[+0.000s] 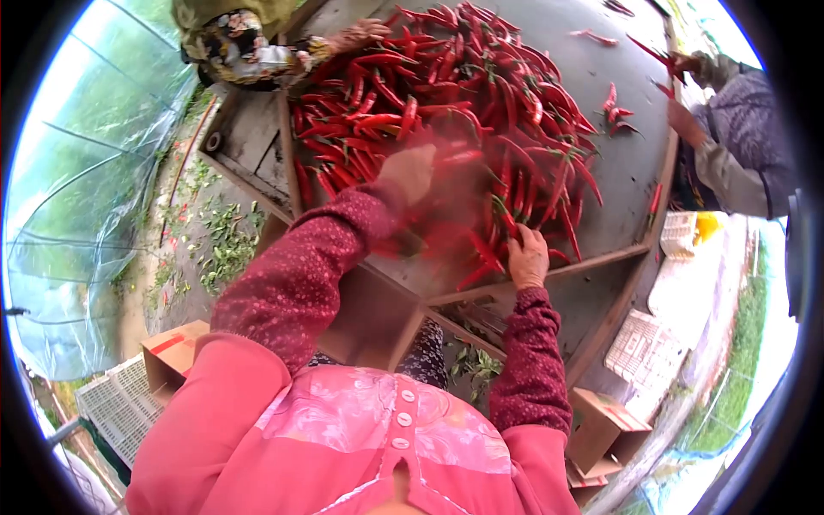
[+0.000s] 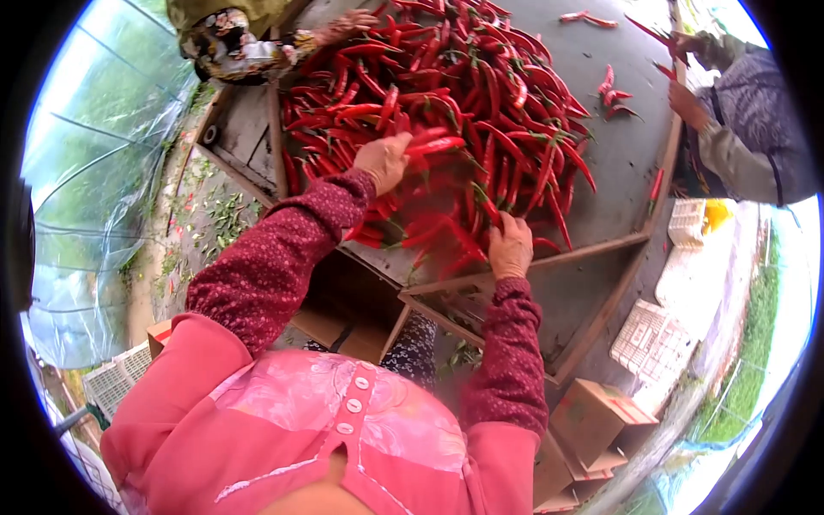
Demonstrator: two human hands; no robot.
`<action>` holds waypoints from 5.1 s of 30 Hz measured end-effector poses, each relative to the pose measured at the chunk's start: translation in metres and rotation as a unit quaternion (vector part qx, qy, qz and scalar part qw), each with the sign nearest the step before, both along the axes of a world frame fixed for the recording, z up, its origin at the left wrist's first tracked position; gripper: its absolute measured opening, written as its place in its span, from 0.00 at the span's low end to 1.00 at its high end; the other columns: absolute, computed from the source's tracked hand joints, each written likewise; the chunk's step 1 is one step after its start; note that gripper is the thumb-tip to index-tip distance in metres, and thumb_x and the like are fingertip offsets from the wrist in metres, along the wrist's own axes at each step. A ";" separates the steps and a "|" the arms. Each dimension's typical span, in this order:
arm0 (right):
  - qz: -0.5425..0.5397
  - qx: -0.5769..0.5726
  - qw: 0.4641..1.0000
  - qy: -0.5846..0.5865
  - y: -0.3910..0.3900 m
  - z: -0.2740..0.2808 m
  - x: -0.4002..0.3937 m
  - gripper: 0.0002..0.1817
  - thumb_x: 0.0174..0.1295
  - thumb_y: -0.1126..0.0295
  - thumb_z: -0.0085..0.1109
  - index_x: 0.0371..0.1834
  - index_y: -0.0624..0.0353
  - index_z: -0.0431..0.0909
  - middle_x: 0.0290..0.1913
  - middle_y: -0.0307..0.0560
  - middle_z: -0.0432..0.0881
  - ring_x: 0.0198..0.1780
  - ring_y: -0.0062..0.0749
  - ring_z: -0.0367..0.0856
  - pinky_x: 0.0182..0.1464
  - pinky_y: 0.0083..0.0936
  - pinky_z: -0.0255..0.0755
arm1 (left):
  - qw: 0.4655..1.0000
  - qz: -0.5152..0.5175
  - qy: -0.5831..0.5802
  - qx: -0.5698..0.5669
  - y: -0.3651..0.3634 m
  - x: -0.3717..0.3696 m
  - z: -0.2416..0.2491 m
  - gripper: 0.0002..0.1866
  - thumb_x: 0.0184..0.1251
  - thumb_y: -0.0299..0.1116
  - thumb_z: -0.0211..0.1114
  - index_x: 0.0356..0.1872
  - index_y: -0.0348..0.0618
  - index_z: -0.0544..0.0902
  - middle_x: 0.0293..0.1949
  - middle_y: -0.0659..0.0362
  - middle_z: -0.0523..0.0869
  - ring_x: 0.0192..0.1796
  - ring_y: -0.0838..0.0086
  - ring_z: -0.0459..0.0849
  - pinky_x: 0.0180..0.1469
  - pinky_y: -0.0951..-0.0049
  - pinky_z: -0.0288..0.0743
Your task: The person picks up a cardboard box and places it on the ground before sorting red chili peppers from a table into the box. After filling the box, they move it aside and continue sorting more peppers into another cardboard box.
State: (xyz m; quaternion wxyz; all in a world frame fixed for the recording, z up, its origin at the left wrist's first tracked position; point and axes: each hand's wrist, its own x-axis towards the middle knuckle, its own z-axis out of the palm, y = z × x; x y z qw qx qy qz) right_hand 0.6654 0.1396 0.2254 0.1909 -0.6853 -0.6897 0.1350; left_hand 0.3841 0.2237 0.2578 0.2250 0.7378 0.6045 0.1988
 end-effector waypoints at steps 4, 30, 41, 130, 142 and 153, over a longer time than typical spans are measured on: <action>-0.040 -0.044 0.996 0.066 0.000 0.003 0.006 0.17 0.53 0.68 0.58 0.48 0.55 0.76 0.43 0.51 0.77 0.47 0.47 0.75 0.49 0.35 0.69 | 0.994 0.049 -0.102 0.011 -0.039 -0.022 -0.002 0.15 0.60 0.30 0.55 0.48 0.39 0.72 0.35 0.45 0.80 0.39 0.54 0.80 0.42 0.61 0.73; 0.038 -0.134 0.990 0.038 0.170 0.034 -0.126 0.45 0.46 0.43 0.60 0.65 0.57 0.59 0.59 0.59 0.70 0.61 0.46 0.68 0.62 0.33 0.61 | 0.661 0.513 -0.520 -0.171 -0.130 -0.082 -0.065 0.15 0.59 0.33 0.61 0.46 0.41 0.71 0.36 0.60 0.77 0.37 0.72 0.78 0.35 0.69 0.73; 0.091 -0.187 0.978 -0.008 0.156 0.036 -0.144 0.35 0.45 0.42 0.62 0.54 0.52 0.71 0.52 0.48 0.77 0.55 0.41 0.74 0.56 0.35 0.64 | 0.564 0.415 -0.671 -0.243 -0.101 -0.076 -0.053 0.14 0.55 0.33 0.66 0.43 0.46 0.76 0.39 0.62 0.81 0.38 0.70 0.79 0.39 0.60 0.75; 0.185 -0.079 0.940 0.277 0.067 0.009 -0.249 0.38 0.40 0.70 0.66 0.60 0.50 0.63 0.46 0.54 0.77 0.48 0.48 0.76 0.50 0.37 0.70 | 0.504 0.274 -0.789 -0.217 -0.069 -0.104 -0.031 0.18 0.58 0.40 0.65 0.50 0.52 0.77 0.49 0.66 0.80 0.54 0.75 0.75 0.59 0.67 0.66; 0.186 -0.068 0.900 0.389 -0.032 0.036 -0.240 0.39 0.39 0.78 0.64 0.61 0.57 0.62 0.49 0.51 0.76 0.50 0.42 0.74 0.53 0.33 0.68 | 0.535 0.218 -0.782 -0.233 -0.158 -0.105 -0.030 0.26 0.61 0.38 0.61 0.60 0.45 0.66 0.52 0.59 0.77 0.54 0.72 0.76 0.57 0.68 0.69; 0.308 -0.272 0.876 0.255 -0.151 -0.018 -0.237 0.40 0.43 0.69 0.64 0.64 0.44 0.58 0.54 0.58 0.70 0.56 0.53 0.68 0.56 0.37 0.67 | 0.596 0.319 -0.641 -0.363 -0.284 -0.146 -0.071 0.36 0.51 0.30 0.65 0.63 0.41 0.62 0.55 0.57 0.75 0.56 0.70 0.73 0.60 0.70 0.66</action>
